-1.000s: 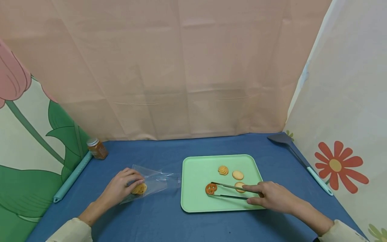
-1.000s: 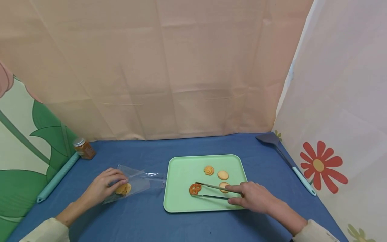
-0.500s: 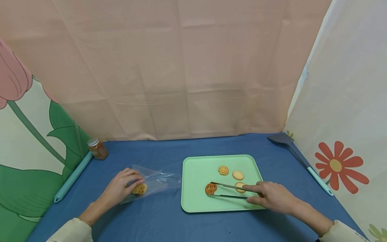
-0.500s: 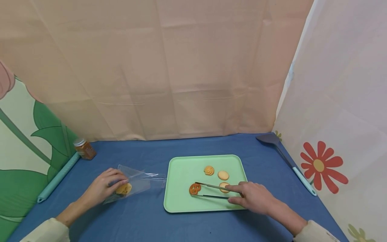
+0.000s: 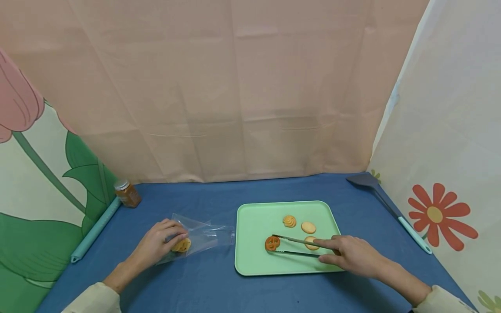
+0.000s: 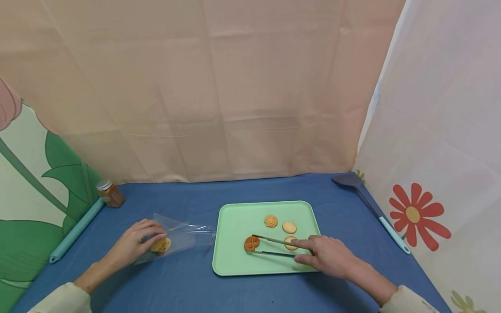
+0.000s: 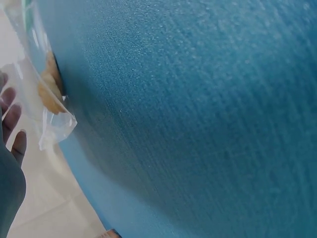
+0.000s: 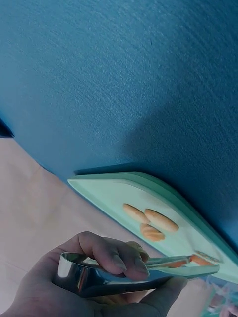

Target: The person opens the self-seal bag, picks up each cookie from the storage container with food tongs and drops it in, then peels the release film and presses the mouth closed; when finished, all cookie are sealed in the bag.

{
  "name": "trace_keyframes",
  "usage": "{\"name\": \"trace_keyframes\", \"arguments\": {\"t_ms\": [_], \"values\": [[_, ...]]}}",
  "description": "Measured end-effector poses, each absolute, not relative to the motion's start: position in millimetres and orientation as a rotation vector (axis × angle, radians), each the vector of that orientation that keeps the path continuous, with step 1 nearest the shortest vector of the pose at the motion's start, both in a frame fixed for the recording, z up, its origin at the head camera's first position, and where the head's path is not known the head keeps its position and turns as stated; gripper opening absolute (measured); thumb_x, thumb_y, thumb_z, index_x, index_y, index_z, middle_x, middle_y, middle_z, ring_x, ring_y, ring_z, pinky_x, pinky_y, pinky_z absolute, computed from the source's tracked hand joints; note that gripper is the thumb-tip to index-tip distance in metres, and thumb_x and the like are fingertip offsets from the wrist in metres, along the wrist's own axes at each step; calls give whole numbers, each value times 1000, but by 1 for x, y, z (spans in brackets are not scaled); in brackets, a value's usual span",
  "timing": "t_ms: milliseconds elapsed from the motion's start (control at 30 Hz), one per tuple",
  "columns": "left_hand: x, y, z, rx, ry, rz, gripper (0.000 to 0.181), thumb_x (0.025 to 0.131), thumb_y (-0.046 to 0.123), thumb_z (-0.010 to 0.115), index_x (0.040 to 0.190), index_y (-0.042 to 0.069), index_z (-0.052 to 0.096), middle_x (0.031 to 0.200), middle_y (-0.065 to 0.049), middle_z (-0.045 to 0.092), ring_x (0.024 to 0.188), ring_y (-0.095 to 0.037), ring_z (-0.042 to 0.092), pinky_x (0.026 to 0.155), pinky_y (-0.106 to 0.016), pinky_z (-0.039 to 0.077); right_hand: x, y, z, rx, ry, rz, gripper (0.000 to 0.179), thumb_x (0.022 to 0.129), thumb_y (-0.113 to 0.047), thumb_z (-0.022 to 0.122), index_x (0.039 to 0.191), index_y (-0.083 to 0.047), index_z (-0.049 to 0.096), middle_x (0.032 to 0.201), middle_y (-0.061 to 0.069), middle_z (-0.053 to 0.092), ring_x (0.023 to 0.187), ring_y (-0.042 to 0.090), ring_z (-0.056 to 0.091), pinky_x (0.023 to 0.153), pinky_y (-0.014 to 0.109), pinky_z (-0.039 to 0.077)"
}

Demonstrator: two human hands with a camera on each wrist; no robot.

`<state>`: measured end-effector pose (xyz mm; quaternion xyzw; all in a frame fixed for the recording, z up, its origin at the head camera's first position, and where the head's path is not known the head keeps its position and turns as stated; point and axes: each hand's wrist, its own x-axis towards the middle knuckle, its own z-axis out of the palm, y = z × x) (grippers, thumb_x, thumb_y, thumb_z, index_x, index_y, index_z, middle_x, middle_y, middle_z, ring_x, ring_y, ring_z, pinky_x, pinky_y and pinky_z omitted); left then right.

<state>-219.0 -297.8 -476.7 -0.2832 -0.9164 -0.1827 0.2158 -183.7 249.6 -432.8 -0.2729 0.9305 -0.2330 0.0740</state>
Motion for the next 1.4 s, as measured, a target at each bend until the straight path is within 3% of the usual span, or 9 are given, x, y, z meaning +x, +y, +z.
{"name": "trace_keyframes", "arguments": {"t_ms": [400, 700, 1067, 1400], "values": [[-219, -296, -474, -769, -2571, -496, 10, 88, 19, 78, 97, 25, 78, 96, 22, 69, 88, 0, 57, 74, -31, 48, -186, 241, -429, -839, 2789, -708, 48, 96, -56, 59, 139, -35, 60, 70, -14, 46, 56, -2, 37, 50, 19, 32], [-219, -296, -475, -766, -2561, -493, 11, 88, 19, 78, 96, 25, 77, 96, 22, 69, 87, 0, 56, 72, -29, 46, -186, 230, -426, -855, 2764, -737, 48, 96, -55, 59, 138, -32, 62, 72, -15, 47, 57, -2, 38, 51, 19, 33], [-219, -295, -475, -779, -2536, -509, 12, 87, 17, 78, 96, 25, 78, 95, 21, 69, 86, 1, 55, 71, -28, 44, -193, 211, -422, -934, 2750, -734, 50, 97, -54, 59, 139, -26, 62, 86, -17, 61, 71, -5, 49, 57, 21, 40], [-219, -295, -475, -802, -2524, -502, 11, 87, 16, 78, 96, 23, 78, 95, 20, 69, 85, 0, 55, 70, -27, 45, -203, 189, -420, -1029, 2738, -745, 46, 97, -50, 62, 137, -27, 63, 76, -14, 54, 61, -2, 41, 53, 19, 37]]}}
